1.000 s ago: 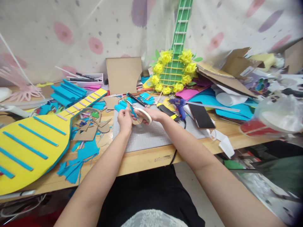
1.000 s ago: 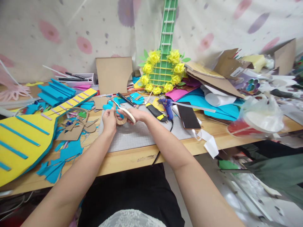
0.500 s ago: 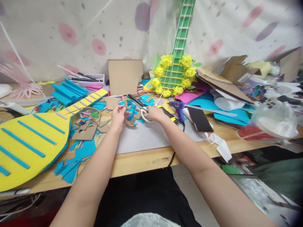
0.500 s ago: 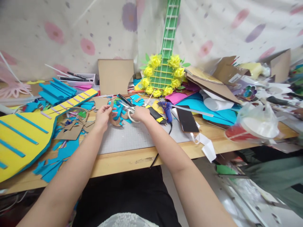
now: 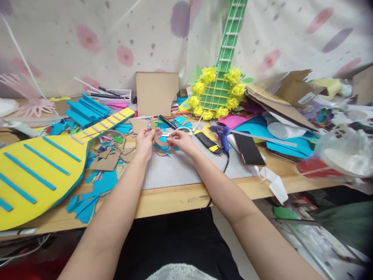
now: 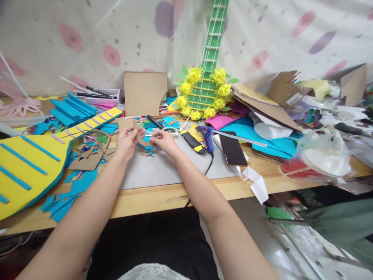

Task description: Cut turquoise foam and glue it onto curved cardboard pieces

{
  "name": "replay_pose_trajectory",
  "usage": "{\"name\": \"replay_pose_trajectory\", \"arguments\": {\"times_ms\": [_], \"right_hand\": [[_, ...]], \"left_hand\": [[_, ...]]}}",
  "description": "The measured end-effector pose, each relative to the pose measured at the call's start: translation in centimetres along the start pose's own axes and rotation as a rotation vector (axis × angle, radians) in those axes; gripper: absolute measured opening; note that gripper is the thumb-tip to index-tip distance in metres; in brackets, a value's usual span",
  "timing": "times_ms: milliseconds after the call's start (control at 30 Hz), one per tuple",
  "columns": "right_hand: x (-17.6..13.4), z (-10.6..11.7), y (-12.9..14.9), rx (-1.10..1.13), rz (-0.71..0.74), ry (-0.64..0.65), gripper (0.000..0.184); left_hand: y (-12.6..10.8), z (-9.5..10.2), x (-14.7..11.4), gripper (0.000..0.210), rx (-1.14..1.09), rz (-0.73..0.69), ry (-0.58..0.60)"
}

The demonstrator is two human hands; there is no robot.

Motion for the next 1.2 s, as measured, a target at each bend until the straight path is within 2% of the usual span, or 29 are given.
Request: {"name": "replay_pose_trajectory", "arguments": {"times_ms": [100, 200, 300, 400, 600, 733, 800, 1000, 1100, 1200], "right_hand": [[-0.2, -0.1, -0.4, 0.179, -0.050, -0.022, 0.015], [-0.2, 0.4, -0.3, 0.247, -0.039, -0.045, 0.016], [-0.1, 1.0, -0.5, 0.268, 0.002, -0.090, 0.021], [-0.1, 1.2, -0.9, 0.310, 0.014, -0.077, 0.028], [-0.4, 1.0, -1.4, 0.352, 0.002, -0.016, 0.029], [-0.1, 1.2, -1.6, 0.299, 0.030, -0.030, 0.029], [0.1, 1.4, -1.7, 0.258, 0.056, -0.032, 0.030], [0.5, 2.1, -1.8, 0.175, 0.101, -0.022, 0.017], [0.4, 3.0, -1.1, 0.072, 0.236, -0.088, 0.010], [-0.3, 4.1, 0.2, -0.146, 0.436, -0.234, 0.004]], "left_hand": [[0.0, -0.4, -0.1, 0.014, -0.042, 0.044, 0.058], [0.2, -0.7, -0.3, 0.020, -0.005, 0.070, 0.107], [0.3, -0.9, -0.6, 0.032, 0.159, 0.033, 0.161], [0.6, -1.1, -0.8, 0.039, 0.312, 0.036, 0.216], [0.3, -0.8, -0.9, 0.041, 0.387, 0.037, 0.198], [0.4, -1.0, -1.1, 0.046, 0.391, 0.075, 0.241], [0.5, -0.9, -1.0, 0.047, 0.364, 0.088, 0.226], [0.1, -0.4, -0.3, 0.043, 0.364, -0.027, 0.181], [0.0, -0.4, -0.2, 0.039, 0.420, -0.111, 0.179], [-0.3, -0.7, -0.3, 0.040, 0.439, -0.177, 0.194]]}}
Point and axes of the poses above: each hand's wrist, its own x-axis towards the middle knuckle, its own z-axis out of the back of the hand, y = z × x, the point moved 7 cm from there along x, towards the middle knuckle, and after that the axes turned 1 degree about z, right-handed, at the moved point
